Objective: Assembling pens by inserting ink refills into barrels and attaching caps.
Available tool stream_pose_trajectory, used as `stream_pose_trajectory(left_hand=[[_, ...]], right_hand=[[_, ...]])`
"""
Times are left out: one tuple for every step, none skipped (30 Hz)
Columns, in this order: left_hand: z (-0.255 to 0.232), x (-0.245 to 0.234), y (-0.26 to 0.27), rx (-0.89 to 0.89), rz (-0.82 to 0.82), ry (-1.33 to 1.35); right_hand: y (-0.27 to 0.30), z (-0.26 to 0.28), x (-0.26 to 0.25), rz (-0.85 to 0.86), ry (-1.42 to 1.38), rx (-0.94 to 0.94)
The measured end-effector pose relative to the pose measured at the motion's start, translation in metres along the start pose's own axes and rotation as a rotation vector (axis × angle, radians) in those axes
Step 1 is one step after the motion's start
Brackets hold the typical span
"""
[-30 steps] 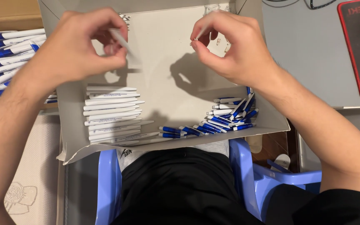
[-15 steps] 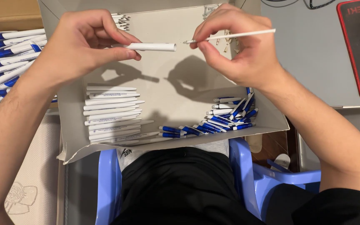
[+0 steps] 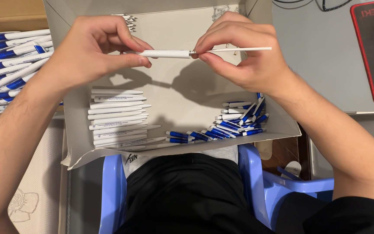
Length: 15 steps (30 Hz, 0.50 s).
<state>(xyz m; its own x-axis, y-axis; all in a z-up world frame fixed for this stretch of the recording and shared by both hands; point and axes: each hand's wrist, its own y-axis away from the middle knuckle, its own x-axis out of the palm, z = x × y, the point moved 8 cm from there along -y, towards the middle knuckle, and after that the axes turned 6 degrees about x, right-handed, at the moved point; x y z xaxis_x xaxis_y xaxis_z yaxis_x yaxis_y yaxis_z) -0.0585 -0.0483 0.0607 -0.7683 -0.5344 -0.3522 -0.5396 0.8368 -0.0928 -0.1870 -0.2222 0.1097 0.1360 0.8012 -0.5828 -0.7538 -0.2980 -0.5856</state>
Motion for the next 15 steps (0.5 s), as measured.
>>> stream_pose_trajectory(left_hand=[[0.0017,-0.0003,-0.0005,0.000,0.000,0.000],[0.0026,-0.0003,-0.0010,0.011,0.001,-0.014],[0.0036,-0.0003,-0.0014,0.021,0.002,-0.028],[0.0034,-0.0003,-0.0016,0.021,0.002,-0.027],[0.0025,0.0006,-0.0019,0.030,0.013,-0.026],[0.0016,0.0013,-0.0021,0.038,0.023,-0.026],[0.0013,0.0012,-0.0019,0.038,0.023,-0.026],[0.0019,0.0010,-0.0019,0.029,0.019,-0.050],[0.0026,0.0009,-0.0019,0.020,0.016,-0.074],[0.0033,0.0006,-0.0020,0.020,0.017,-0.074],[0.0037,0.0009,-0.0021,0.026,0.024,-0.078],[0.0039,0.0010,-0.0023,0.032,0.031,-0.083],[0.0031,0.0012,-0.0023,0.033,0.031,-0.084],[0.0020,0.0025,-0.0021,0.040,0.044,-0.081],[0.0009,0.0039,-0.0020,0.048,0.056,-0.079]], right_hand=[[-0.0002,-0.0011,0.0000,0.000,0.000,0.000],[-0.0001,-0.0016,0.0002,0.004,0.008,-0.007],[0.0000,-0.0020,0.0005,0.007,0.017,-0.014],[-0.0003,-0.0019,0.0004,0.008,0.017,-0.015],[-0.0006,-0.0011,0.0004,0.011,0.015,-0.025],[-0.0010,-0.0002,0.0006,0.014,0.013,-0.035],[-0.0007,-0.0005,0.0008,0.014,0.013,-0.036],[-0.0002,-0.0014,0.0007,0.012,0.008,-0.030],[0.0002,-0.0024,0.0005,0.010,0.003,-0.023],[0.0000,-0.0015,0.0006,0.010,0.003,-0.023],[-0.0002,-0.0006,0.0010,0.013,0.007,-0.021],[-0.0007,0.0001,0.0013,0.016,0.011,-0.021],[-0.0007,0.0003,0.0013,0.016,0.011,-0.021],[-0.0007,0.0005,0.0014,0.018,0.008,-0.022],[-0.0007,0.0008,0.0016,0.019,0.005,-0.023]])
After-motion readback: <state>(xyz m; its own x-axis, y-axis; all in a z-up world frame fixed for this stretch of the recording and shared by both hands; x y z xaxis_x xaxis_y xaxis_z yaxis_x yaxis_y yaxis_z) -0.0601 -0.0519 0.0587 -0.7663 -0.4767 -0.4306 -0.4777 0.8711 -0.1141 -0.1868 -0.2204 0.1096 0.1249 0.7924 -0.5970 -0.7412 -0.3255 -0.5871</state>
